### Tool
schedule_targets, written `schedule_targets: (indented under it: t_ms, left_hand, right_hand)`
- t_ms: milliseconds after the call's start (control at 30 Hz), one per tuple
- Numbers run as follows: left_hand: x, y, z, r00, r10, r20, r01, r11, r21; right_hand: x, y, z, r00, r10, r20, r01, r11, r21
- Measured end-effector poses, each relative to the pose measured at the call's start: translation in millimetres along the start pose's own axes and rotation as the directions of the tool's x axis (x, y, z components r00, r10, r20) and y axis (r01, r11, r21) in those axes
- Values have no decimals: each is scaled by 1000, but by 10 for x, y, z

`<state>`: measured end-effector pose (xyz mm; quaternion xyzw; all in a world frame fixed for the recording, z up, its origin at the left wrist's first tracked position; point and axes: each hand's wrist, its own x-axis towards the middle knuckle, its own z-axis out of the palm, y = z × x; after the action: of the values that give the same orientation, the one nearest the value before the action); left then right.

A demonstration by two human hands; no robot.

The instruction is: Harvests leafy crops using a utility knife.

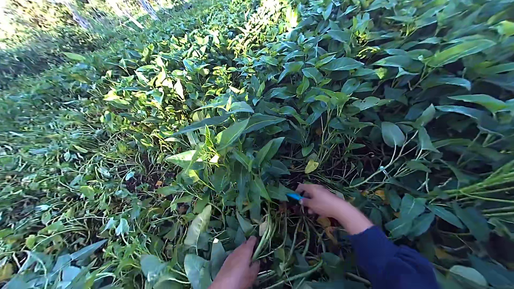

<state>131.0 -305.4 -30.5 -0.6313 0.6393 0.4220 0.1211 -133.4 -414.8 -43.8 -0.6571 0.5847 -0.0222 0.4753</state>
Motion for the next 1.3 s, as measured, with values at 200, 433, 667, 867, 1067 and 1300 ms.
schedule_targets:
  t_ms: [200, 433, 667, 867, 1067, 1300]
  left_hand:
    - [92, 428, -78, 987, 157, 29, -160, 970, 181]
    - [152, 412, 292, 985, 123, 121, -120, 992, -28]
    - [-24, 329, -140, 989, 133, 58, -138, 985, 100]
    - [-173, -5, -287, 980, 199, 6, -197, 976, -96]
    - [-235, 100, 202, 949, 311, 40, -308, 949, -67]
    - [-63, 24, 729, 992, -3, 124, -30, 964, 266]
  right_hand:
    - [-977, 740, 267, 958, 0, -287, 206, 696, 688]
    - [-1393, 964, 1215, 870, 242, -428, 196, 628, 753]
    - [-1111, 209, 558, 982, 77, -172, -68, 996, 62]
    - [-991, 25, 336, 899, 326, -292, -383, 908, -167]
    - [-1468, 463, 447, 931, 273, -243, -176, 917, 358]
    - [-2096, 1298, 689, 840, 83, -537, 396, 582, 710]
